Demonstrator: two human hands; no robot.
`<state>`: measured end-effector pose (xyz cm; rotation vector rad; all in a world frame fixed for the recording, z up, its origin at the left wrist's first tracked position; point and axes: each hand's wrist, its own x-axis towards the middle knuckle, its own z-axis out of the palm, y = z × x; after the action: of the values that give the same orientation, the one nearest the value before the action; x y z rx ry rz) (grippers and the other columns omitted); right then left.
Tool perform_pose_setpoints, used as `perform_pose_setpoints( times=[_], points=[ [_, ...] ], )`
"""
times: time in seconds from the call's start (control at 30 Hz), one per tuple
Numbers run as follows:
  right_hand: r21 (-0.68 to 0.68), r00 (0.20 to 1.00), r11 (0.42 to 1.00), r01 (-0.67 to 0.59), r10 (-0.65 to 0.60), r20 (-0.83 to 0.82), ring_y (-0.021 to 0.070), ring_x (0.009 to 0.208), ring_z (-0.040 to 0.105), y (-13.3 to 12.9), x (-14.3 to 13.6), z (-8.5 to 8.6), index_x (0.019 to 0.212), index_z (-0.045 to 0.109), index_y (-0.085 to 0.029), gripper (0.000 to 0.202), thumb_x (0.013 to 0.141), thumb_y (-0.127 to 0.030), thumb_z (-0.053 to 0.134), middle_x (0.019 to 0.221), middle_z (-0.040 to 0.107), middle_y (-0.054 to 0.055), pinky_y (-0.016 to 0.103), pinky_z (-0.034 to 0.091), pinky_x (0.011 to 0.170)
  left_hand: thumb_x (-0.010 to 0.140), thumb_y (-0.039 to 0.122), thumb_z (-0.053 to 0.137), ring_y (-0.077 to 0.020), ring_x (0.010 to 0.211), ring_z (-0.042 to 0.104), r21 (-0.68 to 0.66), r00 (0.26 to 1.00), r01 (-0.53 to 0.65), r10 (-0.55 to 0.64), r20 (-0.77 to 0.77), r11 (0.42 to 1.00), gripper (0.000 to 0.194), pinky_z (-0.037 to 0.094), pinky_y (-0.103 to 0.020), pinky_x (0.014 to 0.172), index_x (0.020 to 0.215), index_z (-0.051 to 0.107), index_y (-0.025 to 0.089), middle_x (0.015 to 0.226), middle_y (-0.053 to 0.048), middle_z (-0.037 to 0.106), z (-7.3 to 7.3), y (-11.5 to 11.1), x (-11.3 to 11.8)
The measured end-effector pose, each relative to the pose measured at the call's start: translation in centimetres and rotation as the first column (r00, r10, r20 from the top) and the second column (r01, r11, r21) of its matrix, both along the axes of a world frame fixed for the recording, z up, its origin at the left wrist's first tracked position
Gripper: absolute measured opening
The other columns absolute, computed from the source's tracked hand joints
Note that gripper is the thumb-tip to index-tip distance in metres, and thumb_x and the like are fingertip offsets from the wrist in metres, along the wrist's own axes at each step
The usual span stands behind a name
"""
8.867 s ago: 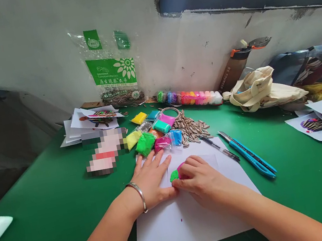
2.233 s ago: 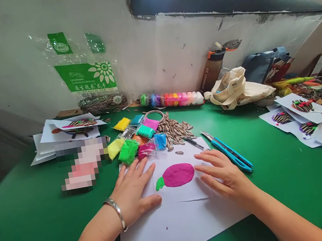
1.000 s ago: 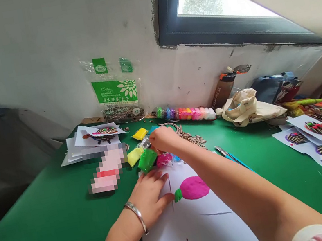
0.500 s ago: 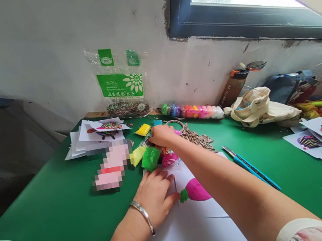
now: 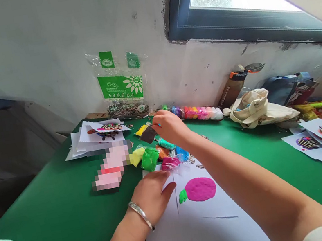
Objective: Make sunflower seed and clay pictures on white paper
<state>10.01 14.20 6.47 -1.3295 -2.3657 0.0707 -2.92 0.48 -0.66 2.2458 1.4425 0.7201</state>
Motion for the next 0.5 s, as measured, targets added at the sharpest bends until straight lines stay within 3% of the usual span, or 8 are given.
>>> perform_pose_setpoints(
  times=[0.07, 0.13, 0.2, 0.23, 0.33, 0.4, 0.5],
  points=[
    [0.026, 0.998, 1.000, 0.013, -0.012, -0.056, 0.0131, 0.080, 0.052, -1.2, 1.4, 0.4, 0.078, 0.061, -0.018, 0.024, 0.090, -0.018, 0.040, 0.090, 0.058, 0.004, 0.023, 0.038, 0.072, 0.089, 0.031, 0.052, -0.0204, 0.088, 0.067, 0.095, 0.988, -0.088, 0.075, 0.137, 0.992, 0.023, 0.054, -0.032, 0.079, 0.101, 0.069, 0.024, 0.096, -0.003, 0.073, 0.3, -0.1, 0.0],
    [0.033, 0.994, 0.999, 0.033, -0.030, -0.109, 0.0122, 0.073, 0.051, -2.9, 2.9, 0.4, 0.078, 0.059, -0.018, 0.021, 0.089, -0.017, 0.041, 0.085, 0.057, 0.002, 0.022, 0.038, 0.066, 0.090, 0.033, 0.052, -0.0196, 0.096, 0.065, 0.204, 0.944, -0.227, 0.164, 0.285, 0.952, 0.024, 0.051, -0.031, 0.088, 0.105, 0.068, 0.024, 0.102, -0.003, 0.072, 0.8, -0.2, -0.2],
    [-0.006, 0.973, 1.000, 0.031, -0.031, -0.227, 0.0125, 0.069, 0.049, -5.1, 4.2, -0.1, 0.073, 0.056, -0.019, 0.019, 0.087, -0.017, 0.044, 0.076, 0.055, 0.001, 0.022, 0.037, 0.062, 0.087, 0.038, 0.056, -0.0220, 0.109, 0.060, 0.188, 0.879, -0.348, 0.249, 0.407, 0.918, 0.033, 0.047, -0.033, 0.096, 0.116, 0.063, 0.022, 0.119, -0.005, 0.065, 1.2, -0.2, -0.3],
    [-0.036, 0.965, 0.999, 0.013, -0.022, -0.261, 0.0126, 0.069, 0.049, -6.4, 4.6, -0.5, 0.070, 0.055, -0.019, 0.019, 0.087, -0.017, 0.045, 0.073, 0.054, 0.000, 0.022, 0.037, 0.062, 0.085, 0.040, 0.058, -0.0234, 0.114, 0.057, 0.116, 0.846, -0.365, 0.277, 0.455, 0.924, 0.041, 0.047, -0.035, 0.097, 0.122, 0.059, 0.021, 0.126, -0.007, 0.060, 1.4, -0.2, -0.4],
    [-0.128, 0.936, 0.990, -0.059, 0.010, -0.353, 0.0134, 0.069, 0.049, -10.3, 5.5, -1.8, 0.069, 0.054, -0.020, 0.020, 0.087, -0.016, 0.046, 0.072, 0.055, 0.001, 0.023, 0.037, 0.063, 0.080, 0.047, 0.063, -0.0251, 0.111, 0.059, -0.211, 0.773, -0.202, 0.288, 0.566, 0.957, 0.061, 0.052, -0.034, 0.088, 0.133, 0.048, 0.020, 0.131, -0.009, 0.056, 1.8, -0.4, 0.0],
    [-0.193, 0.907, 0.975, -0.109, 0.018, -0.421, 0.0137, 0.069, 0.050, -12.5, 5.8, -2.7, 0.070, 0.054, -0.020, 0.018, 0.087, -0.018, 0.047, 0.075, 0.056, 0.001, 0.023, 0.038, 0.062, 0.078, 0.047, 0.064, -0.0247, 0.101, 0.064, -0.358, 0.770, -0.060, 0.272, 0.577, 0.932, 0.054, 0.054, -0.032, 0.082, 0.124, 0.058, 0.019, 0.118, -0.008, 0.065, 1.9, -0.7, 0.7],
    [-0.319, 0.854, 0.939, -0.126, -0.060, -0.516, 0.0133, 0.065, 0.050, -14.8, 6.4, -4.1, 0.072, 0.055, -0.021, 0.016, 0.086, -0.019, 0.048, 0.073, 0.055, 0.001, 0.024, 0.041, 0.059, 0.079, 0.041, 0.062, -0.0220, 0.084, 0.065, -0.430, 0.816, 0.027, 0.228, 0.531, 0.903, 0.032, 0.054, -0.028, 0.073, 0.098, 0.071, 0.017, 0.092, -0.005, 0.072, 2.2, -1.2, 1.9]
  ],
)
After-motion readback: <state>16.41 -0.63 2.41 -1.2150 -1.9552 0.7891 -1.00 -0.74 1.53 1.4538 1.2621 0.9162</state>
